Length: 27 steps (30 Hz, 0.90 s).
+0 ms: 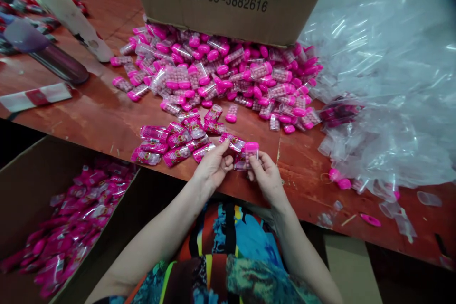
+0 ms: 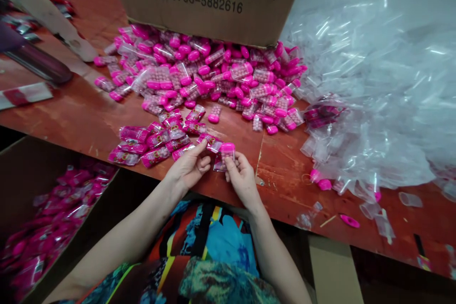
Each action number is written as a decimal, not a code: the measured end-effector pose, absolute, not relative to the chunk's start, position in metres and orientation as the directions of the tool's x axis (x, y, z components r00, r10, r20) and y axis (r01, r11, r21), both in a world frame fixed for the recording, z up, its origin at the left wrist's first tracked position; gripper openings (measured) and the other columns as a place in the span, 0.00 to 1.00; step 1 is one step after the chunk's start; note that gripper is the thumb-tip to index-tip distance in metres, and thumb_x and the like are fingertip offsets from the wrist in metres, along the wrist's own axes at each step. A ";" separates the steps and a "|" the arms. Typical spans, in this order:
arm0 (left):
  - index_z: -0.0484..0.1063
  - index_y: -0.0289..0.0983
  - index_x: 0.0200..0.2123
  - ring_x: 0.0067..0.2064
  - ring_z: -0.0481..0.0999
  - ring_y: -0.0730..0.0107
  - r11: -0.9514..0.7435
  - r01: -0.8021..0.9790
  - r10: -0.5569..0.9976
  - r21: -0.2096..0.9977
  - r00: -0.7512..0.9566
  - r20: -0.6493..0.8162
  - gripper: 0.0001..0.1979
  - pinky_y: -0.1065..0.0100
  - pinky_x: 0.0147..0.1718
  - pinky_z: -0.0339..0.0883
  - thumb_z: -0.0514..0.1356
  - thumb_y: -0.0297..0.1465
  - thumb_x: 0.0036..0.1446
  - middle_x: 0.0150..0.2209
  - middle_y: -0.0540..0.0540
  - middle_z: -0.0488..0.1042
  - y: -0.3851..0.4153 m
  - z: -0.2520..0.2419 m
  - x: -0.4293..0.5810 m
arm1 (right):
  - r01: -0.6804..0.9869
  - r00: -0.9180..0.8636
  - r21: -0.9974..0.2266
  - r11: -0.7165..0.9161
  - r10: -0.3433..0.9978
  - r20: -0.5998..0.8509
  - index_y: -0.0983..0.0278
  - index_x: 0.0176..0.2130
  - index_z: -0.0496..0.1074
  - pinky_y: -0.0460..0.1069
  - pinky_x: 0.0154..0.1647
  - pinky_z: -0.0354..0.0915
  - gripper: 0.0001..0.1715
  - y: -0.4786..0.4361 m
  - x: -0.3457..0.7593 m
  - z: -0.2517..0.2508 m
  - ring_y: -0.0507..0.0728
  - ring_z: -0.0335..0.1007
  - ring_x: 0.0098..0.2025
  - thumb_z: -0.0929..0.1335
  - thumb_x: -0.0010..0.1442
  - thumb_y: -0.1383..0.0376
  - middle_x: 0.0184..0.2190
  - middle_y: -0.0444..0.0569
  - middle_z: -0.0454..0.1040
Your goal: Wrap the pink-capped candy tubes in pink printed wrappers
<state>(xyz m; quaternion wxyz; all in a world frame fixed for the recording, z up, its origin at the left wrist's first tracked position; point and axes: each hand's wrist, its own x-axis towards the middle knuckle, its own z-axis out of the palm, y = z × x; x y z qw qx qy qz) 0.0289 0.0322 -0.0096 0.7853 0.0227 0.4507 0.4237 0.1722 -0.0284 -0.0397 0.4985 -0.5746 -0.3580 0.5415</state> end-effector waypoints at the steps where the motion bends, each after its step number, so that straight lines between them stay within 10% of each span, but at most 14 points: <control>1: 0.63 0.37 0.27 0.15 0.59 0.83 0.636 -0.641 0.694 0.430 0.232 -0.681 0.20 0.77 0.13 0.48 0.75 0.32 0.48 0.19 0.59 0.62 0.031 -0.010 0.030 | -0.135 0.158 -0.958 -0.252 0.949 -0.272 0.61 0.44 0.72 0.45 0.21 0.58 0.22 -0.029 0.171 -0.040 0.48 0.60 0.19 0.72 0.60 0.47 0.27 0.41 0.74; 12: 0.68 0.34 0.21 0.16 0.56 0.82 0.668 -0.398 0.743 0.629 0.399 -0.537 0.23 0.74 0.16 0.44 0.72 0.44 0.51 0.13 0.53 0.62 0.022 -0.021 0.033 | -0.063 0.040 -0.960 -0.273 0.960 -0.276 0.61 0.45 0.72 0.46 0.28 0.62 0.20 -0.040 0.174 -0.042 0.51 0.67 0.27 0.70 0.64 0.49 0.27 0.41 0.72; 18: 0.70 0.33 0.21 0.16 0.55 0.82 0.680 -0.362 0.726 0.638 0.460 -0.512 0.22 0.73 0.17 0.41 0.72 0.44 0.50 0.14 0.53 0.61 0.017 -0.023 0.036 | 0.312 0.161 -0.935 -0.167 0.979 -0.122 0.59 0.63 0.60 0.52 0.37 0.68 0.33 -0.045 0.172 -0.036 0.58 0.76 0.34 0.70 0.64 0.54 0.37 0.50 0.81; 24: 0.73 0.33 0.25 0.18 0.58 0.80 0.717 -0.353 0.676 0.601 0.564 -0.475 0.19 0.72 0.19 0.46 0.71 0.44 0.52 0.15 0.53 0.62 0.015 -0.012 0.033 | -0.130 0.039 -0.955 -0.266 0.961 -0.273 0.56 0.67 0.56 0.48 0.27 0.65 0.35 -0.043 0.168 -0.026 0.53 0.68 0.26 0.67 0.66 0.51 0.27 0.41 0.72; 27: 0.73 0.33 0.25 0.17 0.58 0.80 0.707 -0.318 0.678 0.632 0.561 -0.476 0.20 0.72 0.19 0.46 0.70 0.45 0.53 0.14 0.53 0.62 0.014 -0.011 0.032 | -0.071 0.030 -0.969 -0.236 0.971 -0.238 0.55 0.69 0.54 0.48 0.29 0.65 0.37 -0.044 0.169 -0.028 0.53 0.68 0.27 0.67 0.67 0.52 0.27 0.41 0.71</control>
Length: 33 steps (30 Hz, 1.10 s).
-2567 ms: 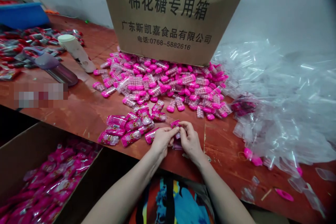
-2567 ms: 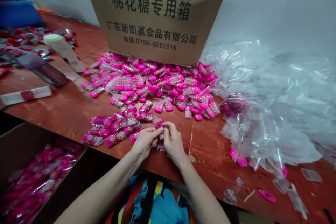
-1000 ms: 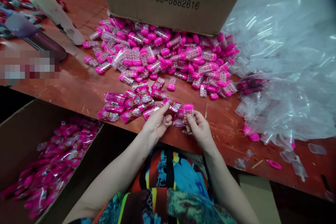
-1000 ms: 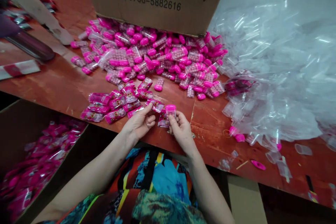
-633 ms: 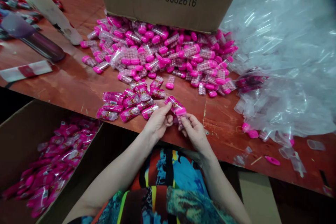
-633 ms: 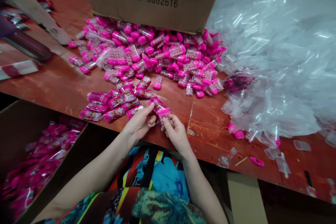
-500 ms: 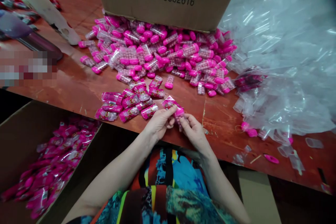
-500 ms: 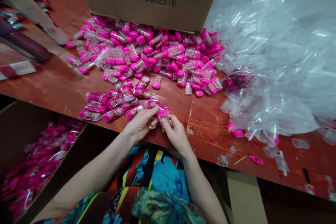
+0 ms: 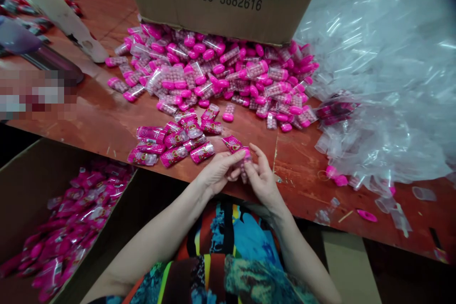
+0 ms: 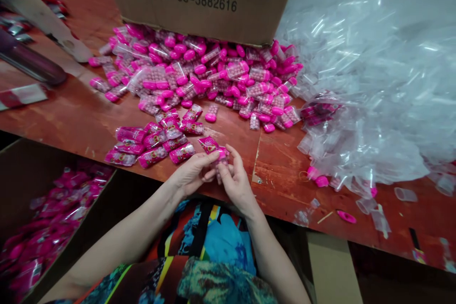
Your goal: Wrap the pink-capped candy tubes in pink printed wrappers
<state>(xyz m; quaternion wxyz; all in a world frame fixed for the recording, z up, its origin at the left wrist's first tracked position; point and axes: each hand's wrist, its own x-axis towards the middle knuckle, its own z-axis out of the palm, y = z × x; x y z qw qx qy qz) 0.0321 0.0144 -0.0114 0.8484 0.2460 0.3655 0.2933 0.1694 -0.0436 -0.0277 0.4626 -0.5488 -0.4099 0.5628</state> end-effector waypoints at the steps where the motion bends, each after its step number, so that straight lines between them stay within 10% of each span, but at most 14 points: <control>1: 0.73 0.33 0.24 0.17 0.56 0.80 0.703 -0.306 0.681 0.642 0.551 -0.482 0.21 0.72 0.19 0.45 0.70 0.45 0.53 0.13 0.53 0.61 0.014 -0.012 0.032 | 0.015 0.040 -0.978 -0.209 0.977 -0.209 0.55 0.70 0.54 0.49 0.30 0.65 0.37 -0.044 0.170 -0.029 0.54 0.69 0.28 0.67 0.67 0.53 0.28 0.41 0.72; 5: 0.73 0.32 0.24 0.15 0.51 0.84 0.718 -0.274 0.672 0.639 0.512 -0.535 0.21 0.72 0.17 0.38 0.72 0.45 0.49 0.14 0.54 0.62 0.013 -0.014 0.035 | 0.135 0.067 -0.968 -0.213 0.976 -0.205 0.55 0.68 0.59 0.47 0.26 0.61 0.36 -0.044 0.174 -0.029 0.52 0.64 0.24 0.68 0.66 0.54 0.27 0.41 0.71; 12: 0.75 0.31 0.27 0.19 0.61 0.81 0.674 -0.288 0.680 0.680 0.602 -0.419 0.22 0.73 0.19 0.46 0.70 0.46 0.51 0.22 0.46 0.72 0.008 -0.011 0.040 | -0.408 -0.082 -0.835 -0.368 0.926 -0.368 0.53 0.69 0.55 0.43 0.15 0.42 0.40 -0.040 0.180 -0.029 0.47 0.48 0.16 0.69 0.64 0.49 0.22 0.34 0.59; 19: 0.74 0.33 0.29 0.17 0.60 0.82 0.664 -0.253 0.679 0.703 0.598 -0.426 0.23 0.73 0.18 0.46 0.68 0.49 0.53 0.20 0.48 0.71 0.009 -0.014 0.036 | -0.138 0.021 -0.960 -0.243 0.969 -0.248 0.56 0.68 0.55 0.46 0.26 0.60 0.37 -0.043 0.184 -0.030 0.52 0.61 0.24 0.68 0.66 0.51 0.23 0.37 0.65; 29: 0.74 0.33 0.30 0.15 0.59 0.80 0.646 -0.245 0.731 0.723 0.474 -0.492 0.21 0.73 0.16 0.44 0.70 0.47 0.51 0.14 0.53 0.65 0.004 -0.020 0.039 | -0.151 -0.002 -0.958 -0.245 0.969 -0.248 0.55 0.61 0.59 0.45 0.21 0.58 0.29 -0.045 0.174 -0.047 0.50 0.60 0.21 0.70 0.65 0.56 0.26 0.37 0.68; 33: 0.73 0.33 0.30 0.16 0.57 0.81 0.606 -0.359 0.788 0.710 0.396 -0.472 0.20 0.75 0.17 0.46 0.69 0.46 0.54 0.14 0.54 0.64 0.016 -0.008 0.018 | 0.119 -0.151 -0.985 -0.123 0.979 -0.141 0.54 0.63 0.62 0.48 0.30 0.66 0.26 -0.021 0.182 -0.039 0.54 0.69 0.27 0.67 0.68 0.57 0.30 0.42 0.74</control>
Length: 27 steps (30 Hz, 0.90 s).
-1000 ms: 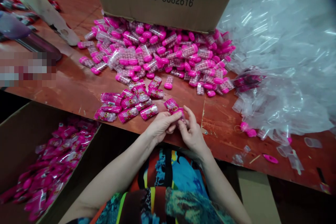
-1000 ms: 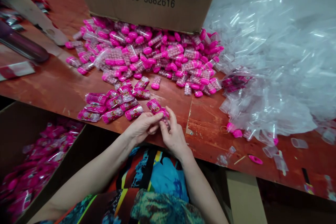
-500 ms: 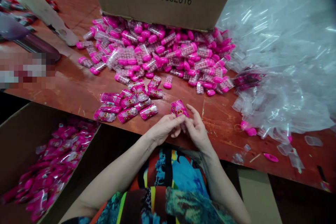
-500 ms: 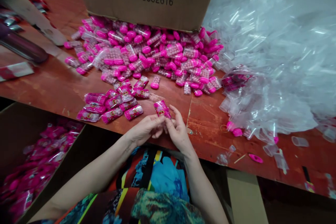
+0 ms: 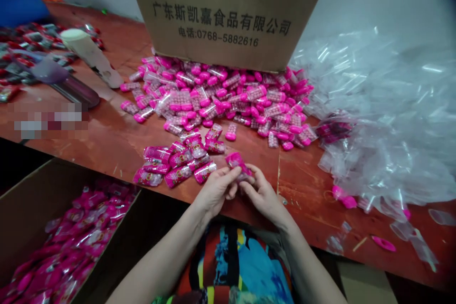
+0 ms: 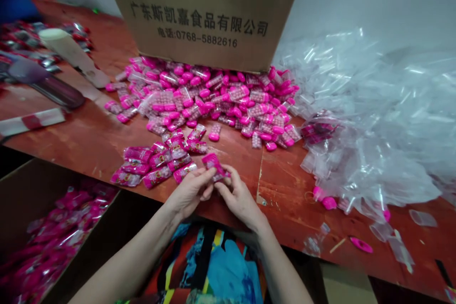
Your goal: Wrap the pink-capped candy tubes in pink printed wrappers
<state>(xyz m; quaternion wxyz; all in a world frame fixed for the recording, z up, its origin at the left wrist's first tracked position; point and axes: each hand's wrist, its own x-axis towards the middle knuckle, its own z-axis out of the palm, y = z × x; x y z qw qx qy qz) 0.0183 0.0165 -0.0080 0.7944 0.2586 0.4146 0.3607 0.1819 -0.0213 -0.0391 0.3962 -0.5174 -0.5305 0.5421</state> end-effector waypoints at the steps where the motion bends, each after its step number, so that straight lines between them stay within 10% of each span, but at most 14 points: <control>1: 0.73 0.34 0.31 0.16 0.57 0.81 0.563 -0.430 0.825 0.706 0.338 -0.453 0.20 0.75 0.17 0.47 0.68 0.47 0.56 0.16 0.53 0.65 0.022 -0.003 0.010 | 0.228 -0.171 -0.972 -0.050 0.981 -0.091 0.55 0.62 0.64 0.50 0.33 0.67 0.24 -0.010 0.185 -0.035 0.55 0.71 0.29 0.66 0.69 0.57 0.31 0.43 0.75; 6: 0.72 0.34 0.44 0.17 0.63 0.79 0.399 -0.642 0.902 0.655 0.146 -0.406 0.27 0.73 0.16 0.52 0.53 0.54 0.65 0.43 0.36 0.81 0.039 0.013 -0.025 | 0.719 -0.164 -0.642 0.266 0.963 0.215 0.65 0.58 0.72 0.56 0.50 0.68 0.23 0.070 0.190 -0.023 0.63 0.74 0.46 0.58 0.70 0.69 0.46 0.58 0.78; 9: 0.72 0.33 0.46 0.16 0.62 0.80 0.474 -0.510 0.875 0.718 0.185 -0.447 0.27 0.73 0.14 0.49 0.52 0.52 0.66 0.44 0.35 0.81 0.028 0.004 -0.020 | 0.888 -0.333 -0.278 0.367 0.929 0.164 0.66 0.61 0.71 0.58 0.52 0.65 0.28 0.115 0.178 -0.025 0.67 0.67 0.56 0.58 0.67 0.75 0.59 0.61 0.72; 14: 0.77 0.36 0.47 0.34 0.79 0.66 0.094 0.217 0.976 0.972 0.173 -0.133 0.15 0.68 0.29 0.70 0.56 0.38 0.67 0.46 0.39 0.81 0.005 -0.026 0.013 | 0.827 -0.561 0.036 0.560 0.827 0.021 0.65 0.62 0.69 0.62 0.53 0.57 0.24 0.138 0.168 -0.026 0.71 0.56 0.62 0.59 0.72 0.68 0.62 0.60 0.70; 18: 0.71 0.36 0.61 0.45 0.81 0.57 -0.389 0.735 0.883 0.555 0.469 -0.003 0.21 0.61 0.37 0.75 0.52 0.28 0.68 0.68 0.36 0.65 -0.001 -0.043 0.031 | 0.865 -0.495 0.090 0.494 0.869 -0.009 0.71 0.52 0.74 0.60 0.49 0.56 0.18 0.119 0.179 -0.024 0.69 0.64 0.52 0.60 0.70 0.68 0.48 0.64 0.76; 22: 0.70 0.35 0.64 0.37 0.81 0.59 -0.564 0.793 0.800 0.233 0.594 -0.084 0.26 0.60 0.29 0.74 0.50 0.22 0.66 0.70 0.38 0.61 -0.005 -0.050 0.036 | 0.924 -0.376 -0.037 0.380 0.922 0.094 0.71 0.43 0.75 0.59 0.48 0.59 0.14 0.088 0.199 -0.029 0.67 0.68 0.46 0.63 0.67 0.67 0.42 0.63 0.76; 27: 0.75 0.35 0.59 0.36 0.82 0.61 -0.576 0.770 0.809 0.274 0.585 0.055 0.21 0.62 0.31 0.75 0.51 0.24 0.67 0.64 0.39 0.70 -0.010 -0.056 0.034 | 0.602 0.128 -0.797 0.053 0.978 0.162 0.62 0.40 0.69 0.52 0.36 0.65 0.05 0.037 0.219 -0.039 0.56 0.69 0.31 0.66 0.63 0.63 0.31 0.47 0.74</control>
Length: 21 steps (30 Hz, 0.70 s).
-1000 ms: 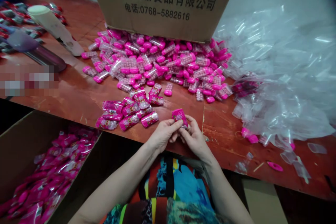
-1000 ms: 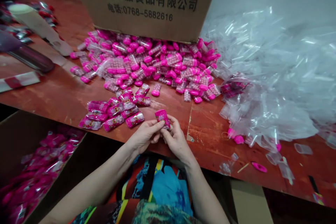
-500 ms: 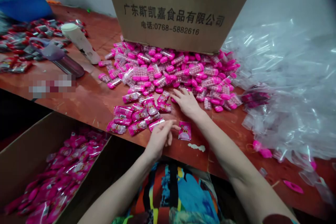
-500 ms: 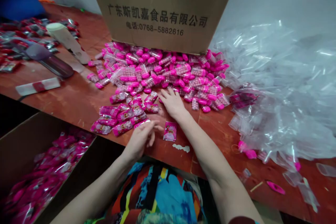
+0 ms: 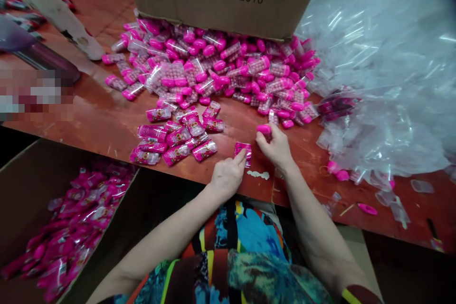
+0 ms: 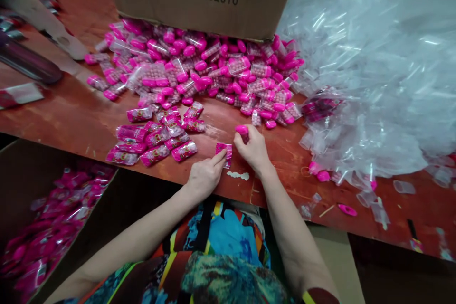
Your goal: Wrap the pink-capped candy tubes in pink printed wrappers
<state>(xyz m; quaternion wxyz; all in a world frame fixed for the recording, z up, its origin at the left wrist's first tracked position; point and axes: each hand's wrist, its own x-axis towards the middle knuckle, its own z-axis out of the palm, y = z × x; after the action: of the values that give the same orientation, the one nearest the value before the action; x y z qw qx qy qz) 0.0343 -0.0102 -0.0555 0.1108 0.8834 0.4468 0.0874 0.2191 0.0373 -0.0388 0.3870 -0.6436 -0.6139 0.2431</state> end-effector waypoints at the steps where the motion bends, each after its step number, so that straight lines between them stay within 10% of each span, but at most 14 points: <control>1: 0.76 0.36 0.57 0.37 0.82 0.61 -0.558 0.771 0.825 0.308 0.555 0.106 0.20 0.63 0.32 0.75 0.52 0.25 0.68 0.63 0.39 0.72 -0.011 -0.056 0.034 | 0.411 0.214 -0.911 -0.015 0.973 0.081 0.60 0.40 0.67 0.51 0.34 0.65 0.06 0.026 0.219 -0.040 0.54 0.68 0.27 0.67 0.63 0.61 0.29 0.43 0.73; 5: 0.78 0.39 0.54 0.43 0.83 0.61 -0.481 0.763 0.874 0.432 0.375 0.310 0.17 0.65 0.36 0.76 0.53 0.30 0.70 0.61 0.38 0.74 -0.010 -0.049 0.038 | -0.104 0.305 -0.985 -0.136 0.938 -0.162 0.58 0.41 0.63 0.46 0.27 0.63 0.18 -0.014 0.203 -0.046 0.50 0.64 0.24 0.74 0.58 0.57 0.30 0.38 0.73; 10: 0.77 0.39 0.54 0.48 0.81 0.58 -0.454 0.648 0.888 0.612 0.275 0.368 0.15 0.64 0.40 0.75 0.57 0.32 0.67 0.62 0.36 0.72 -0.007 -0.035 0.044 | -0.117 0.379 -0.985 -0.131 0.910 -0.166 0.59 0.41 0.68 0.47 0.35 0.67 0.20 -0.026 0.184 -0.048 0.51 0.68 0.32 0.77 0.53 0.59 0.36 0.40 0.72; 15: 0.77 0.37 0.49 0.33 0.76 0.67 0.006 0.227 0.993 0.974 0.116 -0.033 0.19 0.69 0.27 0.68 0.65 0.40 0.59 0.42 0.41 0.79 0.001 -0.025 0.041 | -0.086 0.335 -0.990 -0.115 0.932 -0.138 0.58 0.42 0.70 0.48 0.33 0.66 0.19 -0.024 0.194 -0.041 0.52 0.67 0.30 0.76 0.53 0.59 0.35 0.40 0.72; 21: 0.71 0.34 0.21 0.18 0.54 0.80 0.451 -0.133 0.865 0.883 0.309 -0.395 0.21 0.72 0.19 0.43 0.69 0.46 0.51 0.14 0.55 0.60 0.005 -0.022 0.041 | -0.103 0.302 -0.984 -0.146 0.938 -0.171 0.59 0.42 0.69 0.47 0.30 0.64 0.18 -0.028 0.187 -0.043 0.52 0.66 0.28 0.75 0.54 0.58 0.32 0.40 0.71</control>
<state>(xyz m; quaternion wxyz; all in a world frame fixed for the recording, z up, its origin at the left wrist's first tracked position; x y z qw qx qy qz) 0.0415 0.0050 -0.0224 0.7096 0.3888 0.4710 0.3515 0.1873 -0.0281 -0.0425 0.5498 -0.5906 -0.3533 0.4734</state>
